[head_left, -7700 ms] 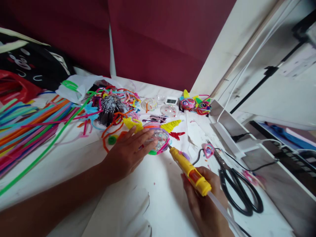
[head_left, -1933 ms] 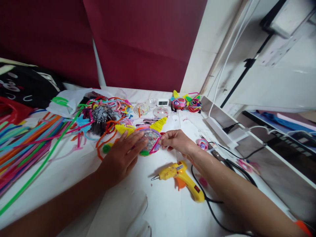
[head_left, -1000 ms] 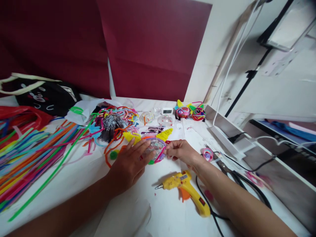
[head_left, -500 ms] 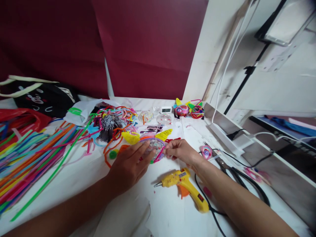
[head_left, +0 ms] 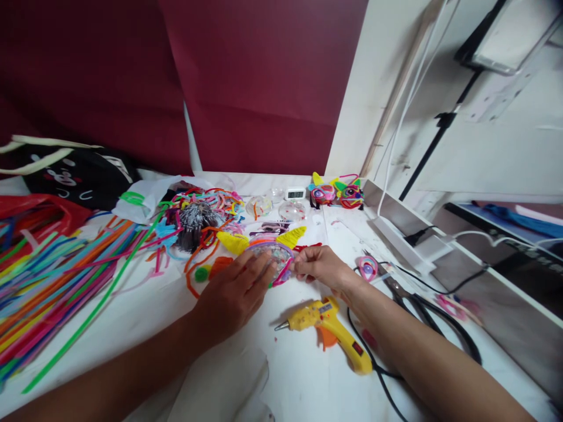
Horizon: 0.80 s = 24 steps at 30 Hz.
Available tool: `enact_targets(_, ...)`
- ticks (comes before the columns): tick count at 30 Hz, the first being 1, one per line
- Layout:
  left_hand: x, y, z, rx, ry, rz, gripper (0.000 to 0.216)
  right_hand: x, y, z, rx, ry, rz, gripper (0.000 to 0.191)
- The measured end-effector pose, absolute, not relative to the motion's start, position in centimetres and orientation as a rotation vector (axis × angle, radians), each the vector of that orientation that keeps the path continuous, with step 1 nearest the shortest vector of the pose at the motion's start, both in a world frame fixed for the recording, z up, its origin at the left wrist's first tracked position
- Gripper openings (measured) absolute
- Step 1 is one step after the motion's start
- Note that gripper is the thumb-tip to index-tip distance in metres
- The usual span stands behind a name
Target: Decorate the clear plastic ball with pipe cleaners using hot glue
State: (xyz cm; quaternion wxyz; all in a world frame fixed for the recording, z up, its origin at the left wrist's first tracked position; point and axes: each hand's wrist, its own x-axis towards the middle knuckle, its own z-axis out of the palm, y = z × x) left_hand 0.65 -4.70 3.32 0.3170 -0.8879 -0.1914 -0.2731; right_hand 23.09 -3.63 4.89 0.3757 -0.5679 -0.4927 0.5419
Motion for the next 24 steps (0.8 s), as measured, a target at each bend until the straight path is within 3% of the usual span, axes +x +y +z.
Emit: enact_targets(24,1.06,-4.82,2.97,-2.288,-0.451,-0.713,0.031,23.1,-3.66,4.82,-1.484,-1.268,1.378,0.013)
